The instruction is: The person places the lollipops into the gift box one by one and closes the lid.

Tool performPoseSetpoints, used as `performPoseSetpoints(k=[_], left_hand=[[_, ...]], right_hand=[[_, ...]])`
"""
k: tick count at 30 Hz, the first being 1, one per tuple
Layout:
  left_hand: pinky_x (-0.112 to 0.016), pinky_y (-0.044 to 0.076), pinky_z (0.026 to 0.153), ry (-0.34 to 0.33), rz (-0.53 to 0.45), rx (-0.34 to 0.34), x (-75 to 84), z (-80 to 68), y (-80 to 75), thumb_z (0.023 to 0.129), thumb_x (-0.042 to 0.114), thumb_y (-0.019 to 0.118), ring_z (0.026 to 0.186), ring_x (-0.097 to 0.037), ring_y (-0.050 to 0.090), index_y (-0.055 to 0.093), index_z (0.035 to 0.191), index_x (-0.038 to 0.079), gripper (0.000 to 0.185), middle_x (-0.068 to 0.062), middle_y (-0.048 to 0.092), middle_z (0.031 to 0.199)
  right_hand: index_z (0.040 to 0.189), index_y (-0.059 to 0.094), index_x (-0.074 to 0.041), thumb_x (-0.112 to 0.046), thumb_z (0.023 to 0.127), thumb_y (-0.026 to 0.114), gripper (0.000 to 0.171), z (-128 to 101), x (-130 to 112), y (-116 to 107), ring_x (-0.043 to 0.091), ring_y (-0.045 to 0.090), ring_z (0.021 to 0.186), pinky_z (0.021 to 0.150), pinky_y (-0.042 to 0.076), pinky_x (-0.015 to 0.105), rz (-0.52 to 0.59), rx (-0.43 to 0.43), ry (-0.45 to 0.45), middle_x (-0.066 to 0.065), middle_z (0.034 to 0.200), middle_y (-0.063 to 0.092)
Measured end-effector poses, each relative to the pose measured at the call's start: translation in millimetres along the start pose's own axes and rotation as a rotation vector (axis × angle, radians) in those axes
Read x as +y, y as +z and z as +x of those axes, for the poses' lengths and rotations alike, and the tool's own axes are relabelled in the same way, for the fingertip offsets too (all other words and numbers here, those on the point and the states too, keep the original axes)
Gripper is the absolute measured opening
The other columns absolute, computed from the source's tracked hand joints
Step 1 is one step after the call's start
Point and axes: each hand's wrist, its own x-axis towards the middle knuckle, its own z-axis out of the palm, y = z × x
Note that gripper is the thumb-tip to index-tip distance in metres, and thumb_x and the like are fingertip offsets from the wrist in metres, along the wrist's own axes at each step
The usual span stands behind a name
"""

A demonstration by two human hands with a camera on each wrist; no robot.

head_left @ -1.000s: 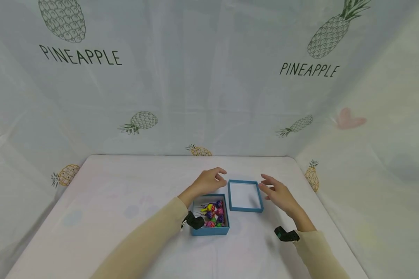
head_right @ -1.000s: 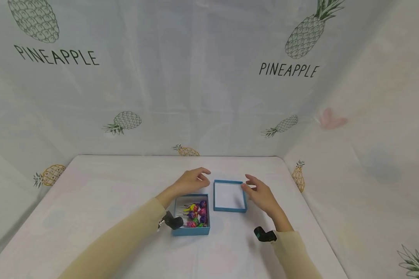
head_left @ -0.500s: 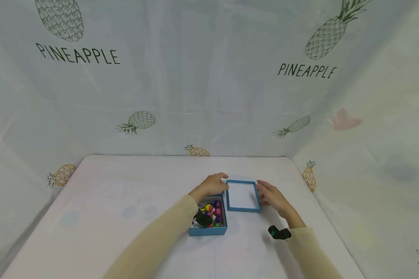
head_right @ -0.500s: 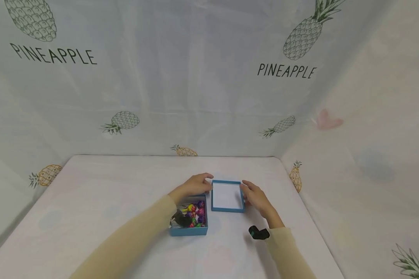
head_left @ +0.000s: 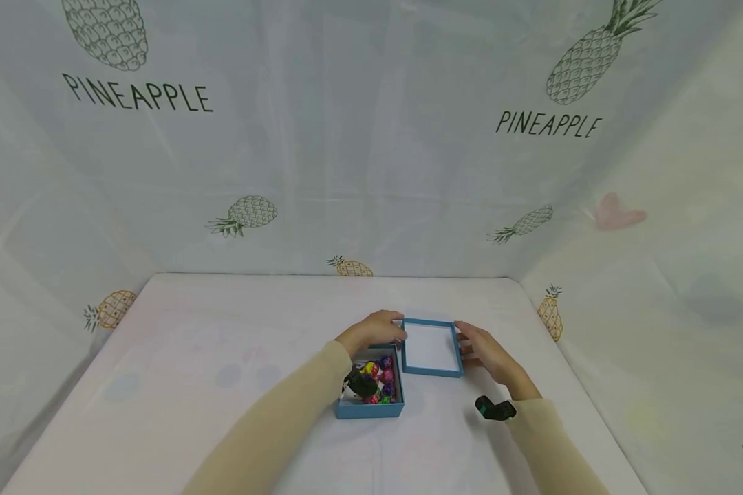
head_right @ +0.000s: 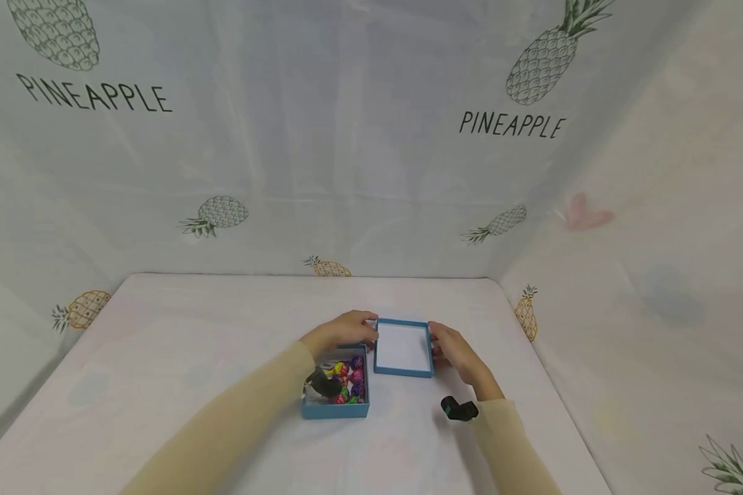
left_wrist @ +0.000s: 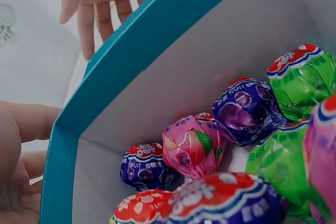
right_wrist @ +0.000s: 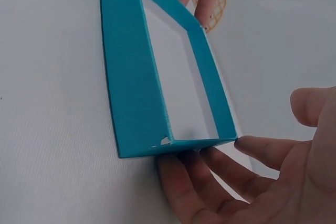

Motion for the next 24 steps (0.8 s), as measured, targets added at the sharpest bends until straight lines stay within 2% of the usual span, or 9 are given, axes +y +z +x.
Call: performPoseSetpoints(k=[2,6,8,11,15,24], left_hand=[[-0.058,0.041,0.117,0.004,-0.022,0.01,-0.8,0.9,-0.5,0.103,0.02,0.065,0.135,-0.038,0.059,0.043,0.16,0.002,0.065,-0.022,0.056,0.152],[-0.051,0.051,0.109,0.013,-0.085,0.029,-2.3,1.6,-3.3,0.104,0.018,0.065,0.118,-0.03,0.07,0.039,0.162,0.002,0.066,-0.022,0.065,0.14],[-0.047,0.056,0.102,0.016,-0.121,0.038,-2.8,1.2,-6.0,0.104,0.017,0.064,0.108,-0.027,0.073,0.037,0.163,0.002,0.066,-0.022,0.066,0.136],[-0.041,0.06,0.096,0.021,-0.16,0.054,-2.6,-0.8,-11.9,0.106,0.017,0.063,0.103,-0.025,0.074,0.036,0.163,0.003,0.066,-0.022,0.063,0.137],[-0.04,0.06,0.095,0.023,-0.193,0.087,-1.5,-6.3,-20.0,0.106,0.018,0.064,0.106,-0.027,0.074,0.037,0.163,0.005,0.065,-0.022,0.06,0.14],[-0.048,0.056,0.102,0.077,-0.122,0.176,7.9,-15.6,-31.8,0.105,0.023,0.066,0.112,-0.031,0.074,0.035,0.165,0.012,0.069,-0.019,0.057,0.148]], right_hand=[[0.156,0.038,0.008,-0.055,0.113,0.037,0.076,0,-3,0,0.042,0.056,0.127,0.103,0.055,0.052,0.007,-0.006,0.0,0.031,0.152,0.045],[0.159,0.035,0.005,-0.054,0.113,0.036,0.074,0,-12,1,0.044,0.054,0.132,0.106,0.053,0.054,0.014,-0.01,-0.019,0.03,0.156,0.042],[0.161,0.034,0.003,-0.053,0.114,0.036,0.073,-1,-18,2,0.045,0.054,0.133,0.107,0.053,0.055,0.018,-0.005,-0.038,0.03,0.158,0.041],[0.164,0.03,0.0,-0.05,0.114,0.037,0.071,-2,-26,3,0.046,0.054,0.134,0.107,0.052,0.056,0.015,0.004,-0.072,0.03,0.159,0.04],[0.167,0.027,-0.006,-0.047,0.114,0.04,0.068,-2,-38,7,0.046,0.053,0.135,0.109,0.05,0.058,0.0,0.022,-0.106,0.029,0.161,0.039],[0.169,0.026,-0.012,-0.043,0.114,0.043,0.065,-2,-60,16,0.044,0.049,0.138,0.113,0.046,0.059,-0.001,0.107,-0.197,0.024,0.162,0.04]])
